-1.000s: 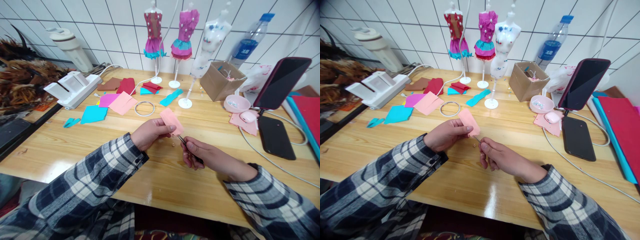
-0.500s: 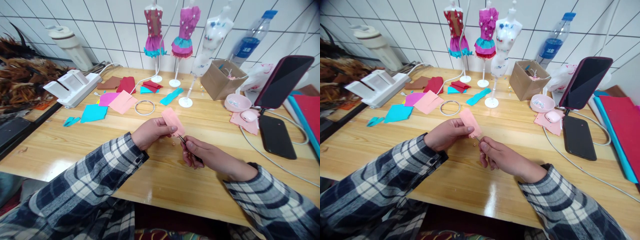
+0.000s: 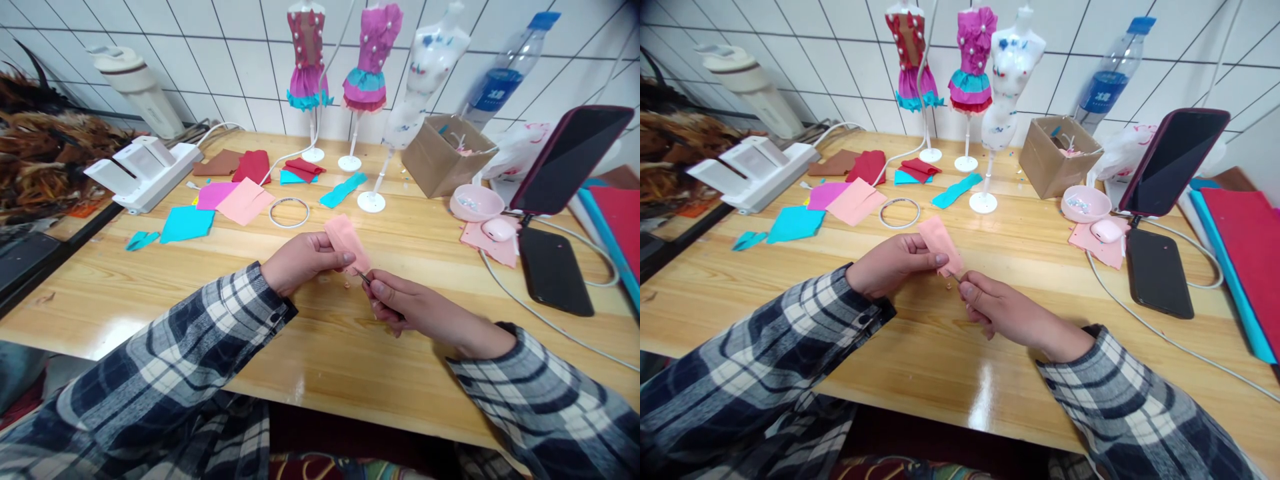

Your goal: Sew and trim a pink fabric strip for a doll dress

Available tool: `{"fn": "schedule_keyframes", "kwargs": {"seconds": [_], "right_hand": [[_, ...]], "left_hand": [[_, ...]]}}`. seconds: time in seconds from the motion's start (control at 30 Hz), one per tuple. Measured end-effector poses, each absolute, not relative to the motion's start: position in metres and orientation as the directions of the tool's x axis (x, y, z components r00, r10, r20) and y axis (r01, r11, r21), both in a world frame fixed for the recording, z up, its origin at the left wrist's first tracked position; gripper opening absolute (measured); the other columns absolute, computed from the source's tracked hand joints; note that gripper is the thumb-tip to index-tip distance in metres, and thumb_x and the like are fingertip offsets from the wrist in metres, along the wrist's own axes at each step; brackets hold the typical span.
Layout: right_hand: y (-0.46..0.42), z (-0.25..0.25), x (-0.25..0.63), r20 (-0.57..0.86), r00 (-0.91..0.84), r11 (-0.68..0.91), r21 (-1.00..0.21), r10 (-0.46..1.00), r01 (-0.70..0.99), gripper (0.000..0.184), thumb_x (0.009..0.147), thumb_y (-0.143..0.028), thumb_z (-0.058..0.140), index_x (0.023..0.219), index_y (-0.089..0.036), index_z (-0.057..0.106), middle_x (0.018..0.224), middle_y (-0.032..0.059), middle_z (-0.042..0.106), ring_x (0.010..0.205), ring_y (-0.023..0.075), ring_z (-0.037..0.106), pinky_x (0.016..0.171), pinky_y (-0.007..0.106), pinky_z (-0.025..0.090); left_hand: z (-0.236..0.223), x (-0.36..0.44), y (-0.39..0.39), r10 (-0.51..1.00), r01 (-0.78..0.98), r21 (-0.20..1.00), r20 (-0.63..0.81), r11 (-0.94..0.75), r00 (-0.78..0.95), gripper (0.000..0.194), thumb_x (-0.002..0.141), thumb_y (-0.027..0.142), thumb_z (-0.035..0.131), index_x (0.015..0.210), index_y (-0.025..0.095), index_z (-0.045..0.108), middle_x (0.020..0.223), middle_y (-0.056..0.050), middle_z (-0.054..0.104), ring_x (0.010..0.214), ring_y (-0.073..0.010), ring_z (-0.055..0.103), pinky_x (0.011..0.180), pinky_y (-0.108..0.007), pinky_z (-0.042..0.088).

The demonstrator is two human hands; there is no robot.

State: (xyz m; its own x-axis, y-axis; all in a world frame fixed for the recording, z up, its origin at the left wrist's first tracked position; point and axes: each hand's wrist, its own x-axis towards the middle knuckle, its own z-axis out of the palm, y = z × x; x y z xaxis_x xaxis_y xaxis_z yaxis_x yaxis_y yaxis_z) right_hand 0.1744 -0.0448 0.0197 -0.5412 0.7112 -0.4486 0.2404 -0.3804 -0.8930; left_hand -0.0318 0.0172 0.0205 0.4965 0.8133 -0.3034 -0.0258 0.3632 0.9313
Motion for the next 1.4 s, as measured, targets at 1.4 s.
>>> {"fn": "schedule_keyframes", "kwargs": {"seconds": [1.4], "right_hand": [[-0.0414, 0.0166, 0.1743, -0.492, -0.502, -0.482, -0.861, 0.711, 0.161, 0.042, 0.085, -0.063, 0.056, 0.082, -0.023, 0.044, 0.062, -0.0078, 0.035, 0.05, 0.0076, 0.028, 0.044, 0.023, 0.021]], "left_hand": [[0.0216, -0.0296, 0.016, 0.829, -0.031, 0.948, -0.26, 0.316, 0.495, 0.024, 0.067, 0.03, 0.083, 0.077, 0.012, 0.071, 0.076, -0.004, 0.073, 0.072, -0.0143, 0.065, 0.076, -0.028, 0.048]]}}
